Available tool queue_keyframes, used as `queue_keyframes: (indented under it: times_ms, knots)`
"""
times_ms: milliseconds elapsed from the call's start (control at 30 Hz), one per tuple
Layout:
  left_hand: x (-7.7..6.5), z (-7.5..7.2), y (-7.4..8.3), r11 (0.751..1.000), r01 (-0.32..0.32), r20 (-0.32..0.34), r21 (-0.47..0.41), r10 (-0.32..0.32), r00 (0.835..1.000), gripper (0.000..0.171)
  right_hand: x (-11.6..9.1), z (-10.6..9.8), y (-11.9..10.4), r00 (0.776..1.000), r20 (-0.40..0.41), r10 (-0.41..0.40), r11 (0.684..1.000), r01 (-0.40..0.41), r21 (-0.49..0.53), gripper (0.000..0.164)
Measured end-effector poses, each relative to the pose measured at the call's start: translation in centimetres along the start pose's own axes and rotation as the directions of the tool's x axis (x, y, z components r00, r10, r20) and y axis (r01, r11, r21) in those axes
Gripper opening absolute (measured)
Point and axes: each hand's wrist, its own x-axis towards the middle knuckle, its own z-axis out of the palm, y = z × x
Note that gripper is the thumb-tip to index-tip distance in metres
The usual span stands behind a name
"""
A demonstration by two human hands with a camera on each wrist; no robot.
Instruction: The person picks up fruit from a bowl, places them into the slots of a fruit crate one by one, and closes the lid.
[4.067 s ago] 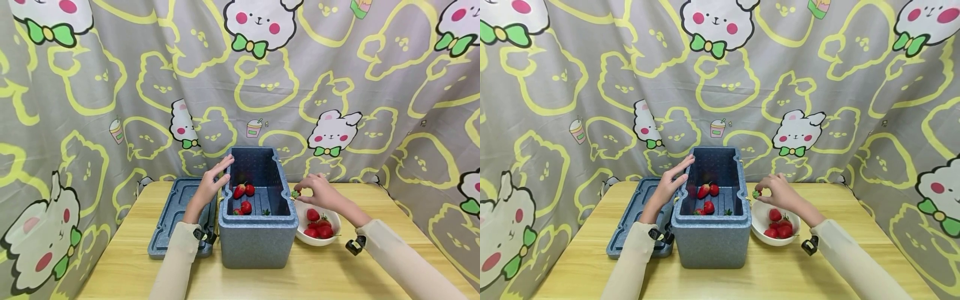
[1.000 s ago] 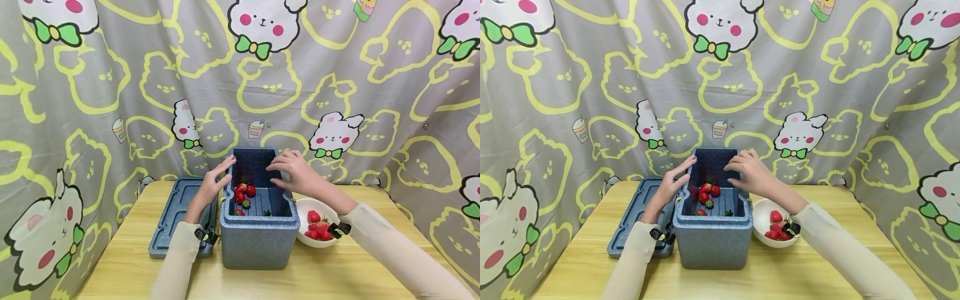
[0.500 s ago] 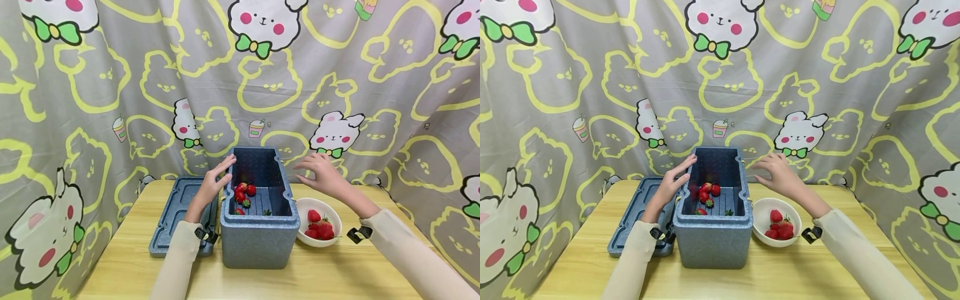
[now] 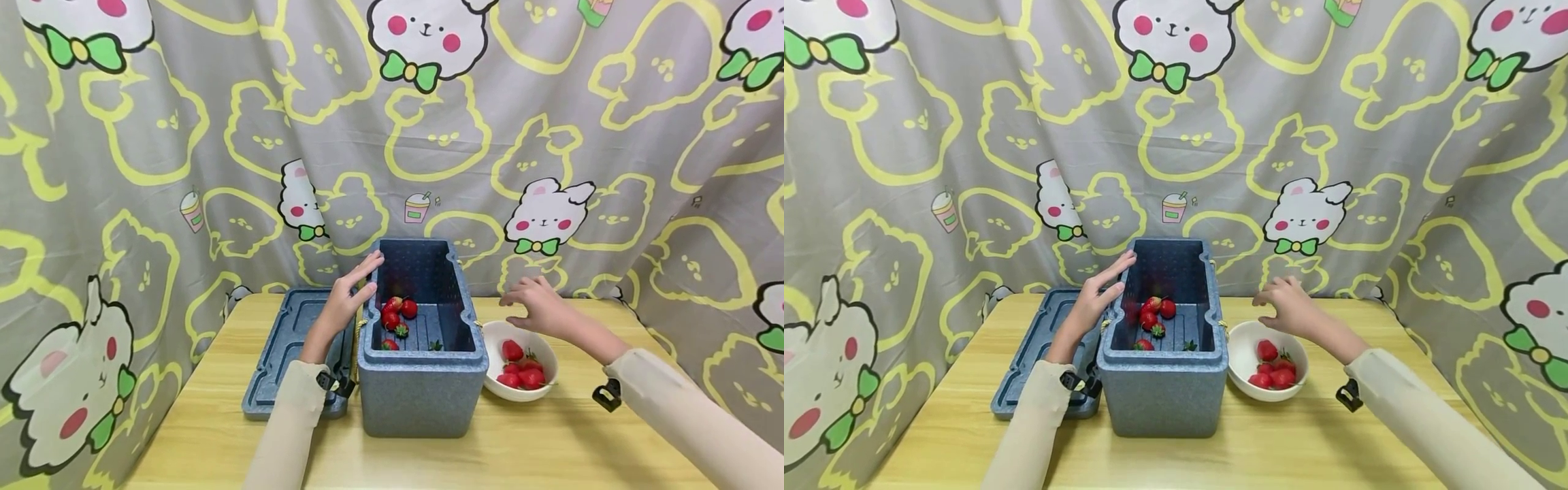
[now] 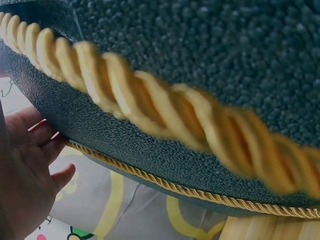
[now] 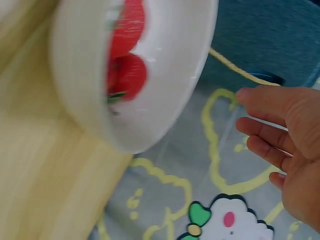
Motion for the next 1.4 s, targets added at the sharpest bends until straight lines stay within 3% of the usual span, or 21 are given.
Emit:
queue_keyframes:
  times_ms: [333,600,1000,1400]
  knots:
    - [0.1,0.0,0.0,1.0,0.002,-0.001,0.002,-0.002,1.0,0.051,-1.9,2.6,0.2,0.987,0.163,0.011,0.999,-0.017,0.033,0.027]
    - [0.2,0.0,0.0,1.0,-0.003,-0.005,-0.007,0.003,1.0,0.051,-2.3,3.6,0.1,0.972,0.233,0.026,1.0,-0.029,0.011,0.031]
    - [-0.1,0.1,0.2,1.0,0.015,0.002,-0.005,-0.015,1.0,0.052,-2.8,5.9,0.3,0.981,0.181,-0.068,0.995,0.08,-0.059,0.026]
    - [0.0,0.0,0.1,1.0,-0.005,-0.003,0.004,0.005,1.0,0.051,-2.8,6.1,-0.2,0.982,0.171,-0.08,0.991,0.096,-0.088,0.024]
